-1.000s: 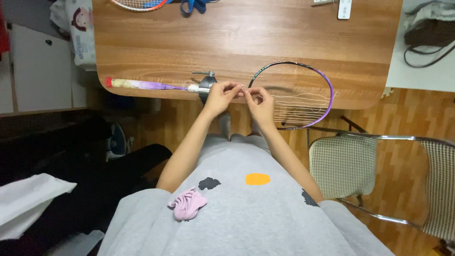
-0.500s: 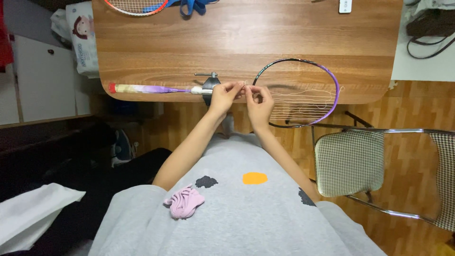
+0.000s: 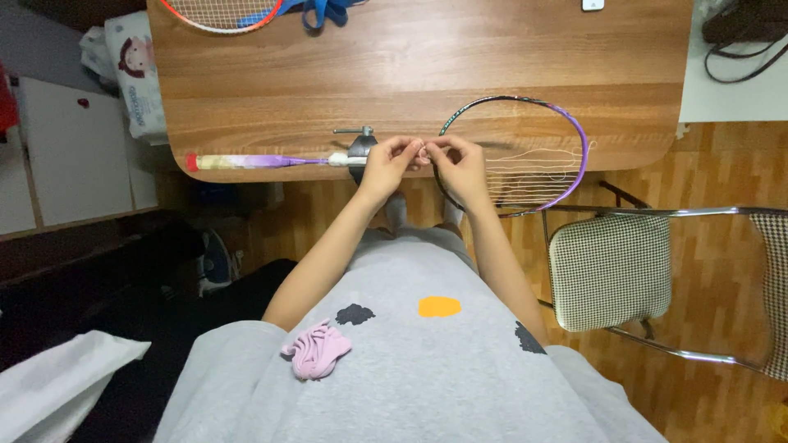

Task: Manually weaving and stringing a badminton racket using a stringing clamp tool on a table.

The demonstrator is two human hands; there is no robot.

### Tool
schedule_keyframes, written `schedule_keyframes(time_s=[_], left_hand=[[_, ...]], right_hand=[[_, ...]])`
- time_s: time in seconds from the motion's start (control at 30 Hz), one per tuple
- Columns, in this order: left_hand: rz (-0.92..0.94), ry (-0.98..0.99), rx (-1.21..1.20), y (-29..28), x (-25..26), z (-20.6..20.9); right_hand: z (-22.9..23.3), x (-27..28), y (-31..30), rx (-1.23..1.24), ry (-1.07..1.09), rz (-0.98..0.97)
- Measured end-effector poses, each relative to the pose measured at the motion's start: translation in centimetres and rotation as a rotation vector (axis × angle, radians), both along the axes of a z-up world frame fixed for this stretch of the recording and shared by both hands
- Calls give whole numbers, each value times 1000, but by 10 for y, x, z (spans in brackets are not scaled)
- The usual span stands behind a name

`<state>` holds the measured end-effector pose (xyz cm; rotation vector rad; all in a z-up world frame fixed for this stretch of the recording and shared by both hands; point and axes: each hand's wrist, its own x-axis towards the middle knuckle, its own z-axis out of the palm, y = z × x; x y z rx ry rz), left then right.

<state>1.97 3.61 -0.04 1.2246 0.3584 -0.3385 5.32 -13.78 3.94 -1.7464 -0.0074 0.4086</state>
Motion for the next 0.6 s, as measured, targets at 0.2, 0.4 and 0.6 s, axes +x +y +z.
schedule_keyframes(time_s=[0.2,0.4,0.6], left_hand=[[-34,75,-53,8,4,17],[-109,56,-70,2,5,-5],[-204,1,-99,-13,9,-6]], right_hand=[[19,10,-3,-86,22,115],[-29,6,-6,422,378,-178],[-24,6,-26,1033,808,-260]])
